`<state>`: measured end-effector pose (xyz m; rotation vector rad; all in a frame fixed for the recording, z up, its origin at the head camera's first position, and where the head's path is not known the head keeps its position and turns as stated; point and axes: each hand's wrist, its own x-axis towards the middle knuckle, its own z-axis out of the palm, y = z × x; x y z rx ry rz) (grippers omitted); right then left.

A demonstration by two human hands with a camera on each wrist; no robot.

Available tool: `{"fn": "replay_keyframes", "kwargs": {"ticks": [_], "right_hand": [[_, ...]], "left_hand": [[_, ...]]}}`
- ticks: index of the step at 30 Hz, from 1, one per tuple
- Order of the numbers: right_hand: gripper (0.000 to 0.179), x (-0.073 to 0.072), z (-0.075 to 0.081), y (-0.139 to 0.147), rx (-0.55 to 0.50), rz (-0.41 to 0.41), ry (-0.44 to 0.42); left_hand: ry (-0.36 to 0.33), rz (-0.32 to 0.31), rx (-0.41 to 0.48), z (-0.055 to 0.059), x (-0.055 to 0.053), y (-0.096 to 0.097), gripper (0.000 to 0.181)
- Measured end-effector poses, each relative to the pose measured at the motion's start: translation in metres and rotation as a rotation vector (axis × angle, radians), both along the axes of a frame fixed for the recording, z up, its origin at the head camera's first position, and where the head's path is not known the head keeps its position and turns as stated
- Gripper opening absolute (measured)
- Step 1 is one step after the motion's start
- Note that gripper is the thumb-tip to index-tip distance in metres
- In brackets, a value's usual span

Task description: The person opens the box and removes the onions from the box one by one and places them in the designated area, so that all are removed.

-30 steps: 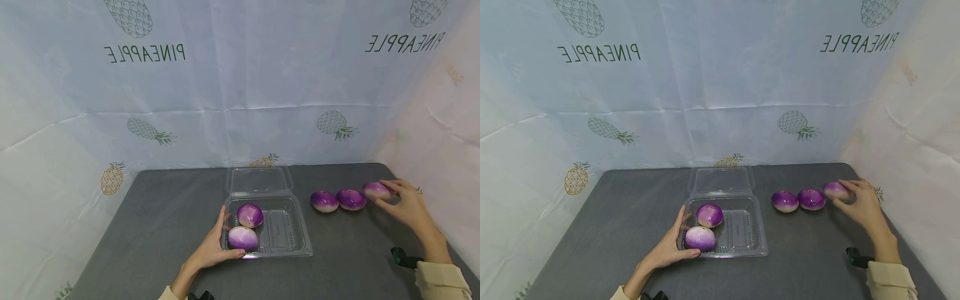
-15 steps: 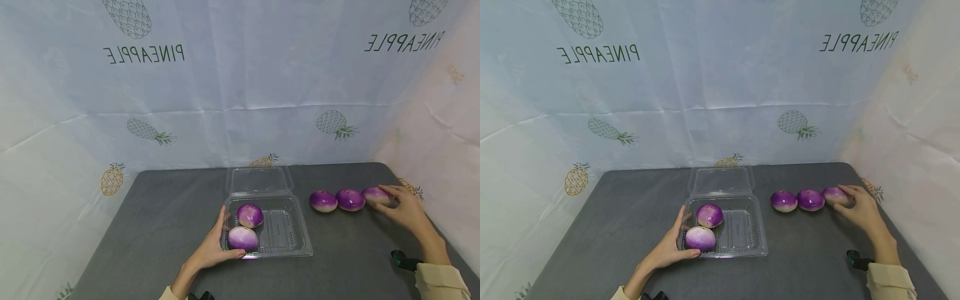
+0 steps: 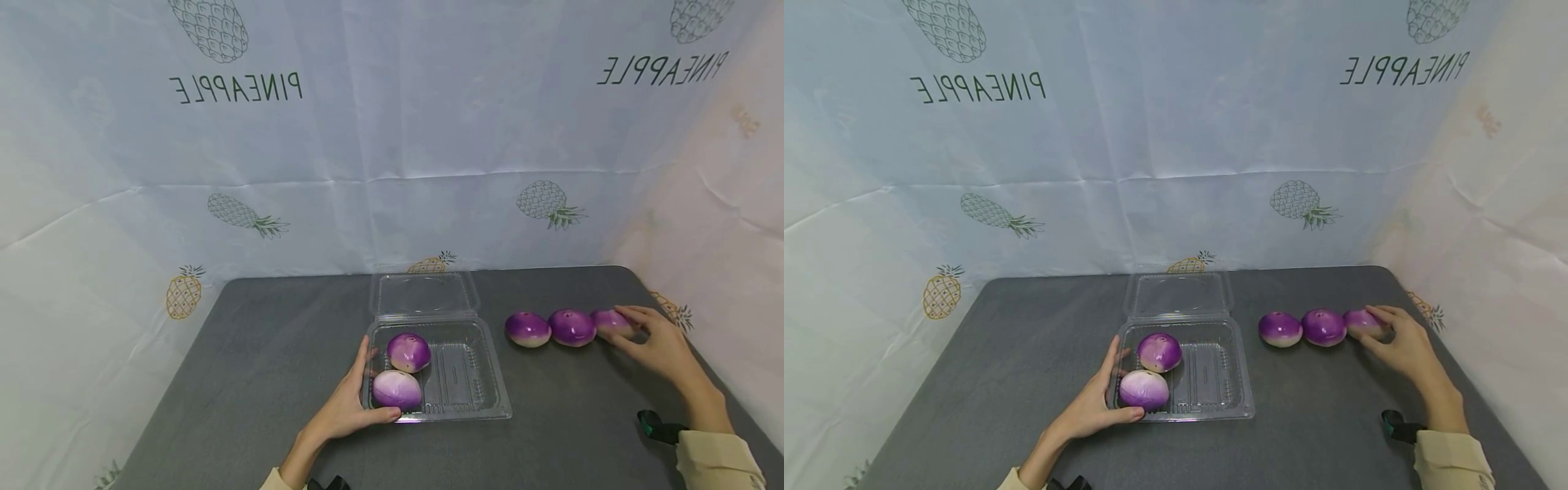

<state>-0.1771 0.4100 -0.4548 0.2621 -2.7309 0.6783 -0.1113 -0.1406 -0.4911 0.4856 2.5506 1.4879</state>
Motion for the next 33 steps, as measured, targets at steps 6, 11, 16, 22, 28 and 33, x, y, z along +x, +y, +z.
{"fn": "replay_keyframes", "kwargs": {"ticks": [6,11,16,22,28,33], "right_hand": [[0.058,0.001,-0.001,-0.003,-0.015,-0.016,-0.02],[0.057,0.002,-0.002,-0.005,-0.024,0.006,-0.011],[0.055,0.001,-0.003,-0.005,-0.012,0.029,0.021],[0.054,0.001,-0.001,-0.007,-0.01,0.028,0.015],[0.05,0.001,0.001,-0.011,0.002,0.039,0.079],[0.046,0.0,0.006,-0.023,-0.025,0.044,0.136]], "left_hand": [[-0.009,0.002,0.009,0.0,0.0,0.0,0.135],[-0.015,0.005,0.013,0.001,0.001,0.0,0.135],[-0.037,0.013,0.019,0.003,0.001,0.0,0.135],[-0.04,0.015,0.013,0.003,0.001,0.001,0.135],[-0.044,0.015,0.015,0.003,0.002,0.001,0.135],[-0.046,0.017,0.02,0.002,0.002,0.001,0.135]]}}
